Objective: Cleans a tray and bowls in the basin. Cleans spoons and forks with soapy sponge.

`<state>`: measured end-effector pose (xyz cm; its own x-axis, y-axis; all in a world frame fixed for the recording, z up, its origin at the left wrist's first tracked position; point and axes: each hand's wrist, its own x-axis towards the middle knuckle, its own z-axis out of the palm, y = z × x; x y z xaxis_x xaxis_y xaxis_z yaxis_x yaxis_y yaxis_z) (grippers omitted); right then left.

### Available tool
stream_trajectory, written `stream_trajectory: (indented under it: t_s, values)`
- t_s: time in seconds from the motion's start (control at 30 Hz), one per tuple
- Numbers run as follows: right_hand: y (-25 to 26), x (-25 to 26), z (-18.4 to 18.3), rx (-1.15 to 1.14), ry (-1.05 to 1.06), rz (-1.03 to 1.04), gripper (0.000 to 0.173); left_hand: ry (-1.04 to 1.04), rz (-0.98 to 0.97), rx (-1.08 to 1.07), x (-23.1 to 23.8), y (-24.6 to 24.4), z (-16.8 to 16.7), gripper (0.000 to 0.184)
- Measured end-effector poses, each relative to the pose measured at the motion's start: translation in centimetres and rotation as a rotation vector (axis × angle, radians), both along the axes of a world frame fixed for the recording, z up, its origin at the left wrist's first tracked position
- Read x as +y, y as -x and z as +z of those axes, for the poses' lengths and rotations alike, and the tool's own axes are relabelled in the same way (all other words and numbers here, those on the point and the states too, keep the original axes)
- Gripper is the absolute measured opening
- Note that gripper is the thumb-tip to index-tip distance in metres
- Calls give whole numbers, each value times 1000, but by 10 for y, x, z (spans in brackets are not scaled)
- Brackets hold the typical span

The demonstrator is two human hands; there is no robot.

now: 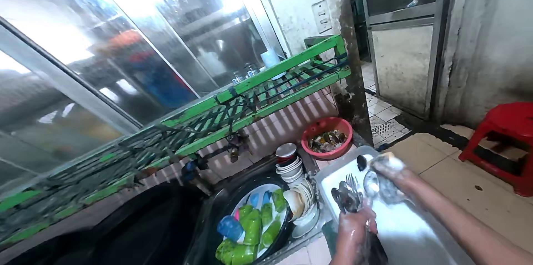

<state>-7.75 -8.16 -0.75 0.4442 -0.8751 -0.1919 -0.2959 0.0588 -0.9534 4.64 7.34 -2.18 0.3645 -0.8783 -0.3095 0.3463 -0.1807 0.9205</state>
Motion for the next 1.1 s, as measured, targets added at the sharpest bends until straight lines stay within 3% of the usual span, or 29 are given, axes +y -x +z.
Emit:
stream_trajectory:
  t_s: [0.07, 0.13, 0.2, 0.3, 0.37, 0.47, 0.57, 0.67, 0.77, 0.83, 0.9, 1.0, 1.1]
  values:
    - [5, 4, 9, 142, 12, 200, 57, 18, -72, 66, 1, 0, 1, 10]
    - [9, -1, 20, 247, 76, 263, 56, 39, -141, 124, 0, -1, -1, 10]
    - [19, -8, 31, 173, 106, 147, 43, 2, -143, 121, 0, -1, -1, 13]
    - [28, -8, 37, -87, -13, -108, 29, -147, -98, 21, -7, 3, 0, 14]
    - [20, 9, 30, -46, -88, -91, 41, -245, -84, -53, -13, 5, 2, 15]
    - [-2, 38, 0, 138, 2, 80, 61, -323, -64, -85, -16, 2, 6, 21]
    - [11, 32, 7, 245, -9, 79, 64, -125, -3, -21, -13, -7, -9, 26]
    - [33, 15, 24, 450, -102, 320, 56, 104, -147, 4, -13, -16, -12, 34]
    - [22, 31, 22, 579, -38, 723, 51, 59, -353, -22, -17, -14, -2, 41]
    - [11, 47, 17, 618, -7, 843, 48, -3, -406, -11, -20, -16, 5, 31]
    - [13, 52, 3, 606, -45, 894, 51, -7, -334, 96, -26, -21, 7, 18]
    - [37, 41, -11, 533, -38, 852, 68, -1, -181, 297, -34, -32, 5, 18]
    - [49, 39, 17, 408, -48, 501, 59, -68, -176, 292, -35, -36, 7, 25]
